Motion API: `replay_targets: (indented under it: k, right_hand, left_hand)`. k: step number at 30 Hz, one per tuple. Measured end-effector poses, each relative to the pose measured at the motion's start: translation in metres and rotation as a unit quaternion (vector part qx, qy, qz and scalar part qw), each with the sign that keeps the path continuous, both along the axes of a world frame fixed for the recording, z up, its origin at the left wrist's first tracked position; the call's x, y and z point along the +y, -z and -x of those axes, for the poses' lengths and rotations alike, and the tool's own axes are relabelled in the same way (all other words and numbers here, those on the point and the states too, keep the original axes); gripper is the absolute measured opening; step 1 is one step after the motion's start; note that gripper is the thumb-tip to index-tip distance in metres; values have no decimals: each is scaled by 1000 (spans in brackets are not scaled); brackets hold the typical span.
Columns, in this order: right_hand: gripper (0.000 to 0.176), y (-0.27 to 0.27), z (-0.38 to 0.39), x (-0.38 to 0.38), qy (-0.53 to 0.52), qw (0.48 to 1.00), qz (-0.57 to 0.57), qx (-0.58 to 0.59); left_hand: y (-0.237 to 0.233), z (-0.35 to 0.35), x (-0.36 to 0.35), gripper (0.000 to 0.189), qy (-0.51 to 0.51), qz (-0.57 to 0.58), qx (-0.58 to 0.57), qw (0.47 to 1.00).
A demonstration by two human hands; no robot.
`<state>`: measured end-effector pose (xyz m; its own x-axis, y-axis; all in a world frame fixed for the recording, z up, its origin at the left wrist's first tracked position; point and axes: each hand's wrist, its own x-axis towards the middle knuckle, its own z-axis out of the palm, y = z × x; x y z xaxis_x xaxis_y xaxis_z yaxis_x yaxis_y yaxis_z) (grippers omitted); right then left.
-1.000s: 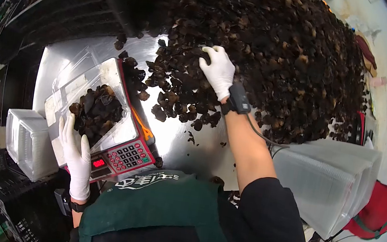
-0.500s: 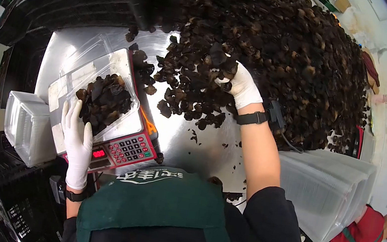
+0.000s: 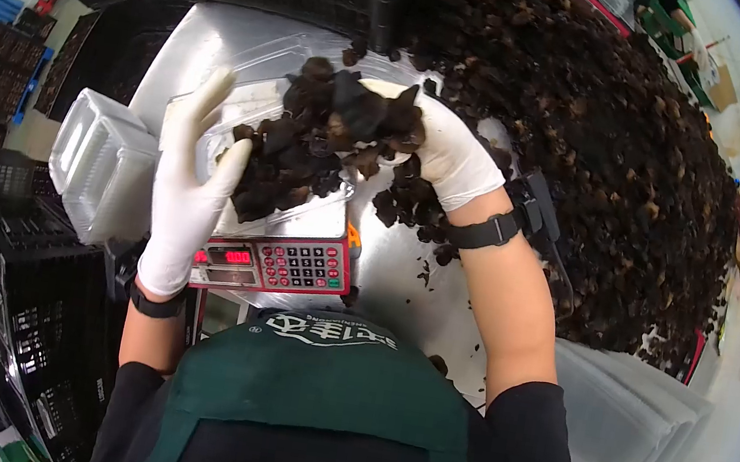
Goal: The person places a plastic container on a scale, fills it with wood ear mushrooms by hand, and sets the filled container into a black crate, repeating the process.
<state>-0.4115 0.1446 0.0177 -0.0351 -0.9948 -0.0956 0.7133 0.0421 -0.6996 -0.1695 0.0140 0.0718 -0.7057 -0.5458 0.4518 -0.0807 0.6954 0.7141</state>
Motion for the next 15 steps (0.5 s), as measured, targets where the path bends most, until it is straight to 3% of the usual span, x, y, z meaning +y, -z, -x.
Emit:
replay_targets:
  k: [1,3,5,6,9,11,13,15]
  right_hand:
    - [43,-1,-6,-11,-56,995,33,-73]
    - [43,-14,-23,-24,-52,998,23,38]
    - [44,-20,-35,-30,0,995,-67,80]
    - [40,-28,-35,-32,-19,990,-94,106]
    - [38,-30,-43,-45,29,930,-95,353]
    - [33,-21,-52,-50,109,832,9,544]
    - [34,0,-66,-53,189,663,132,712]
    - [41,8,-84,-48,116,592,147,784]
  left_hand:
    - [-9,5,3,63,14,-12,10,1000]
    - [-25,13,8,61,44,-73,-12,996]
    - [-8,19,-7,58,84,9,-23,996]
    - [-10,17,-5,52,53,1,-25,998]
    - [-3,7,-12,49,1,9,-27,1000]
    - [2,-3,-15,48,-44,45,-20,998]
    - [20,-14,-23,47,-54,-56,10,997]
    - [25,-27,-25,46,-81,-57,-9,995]
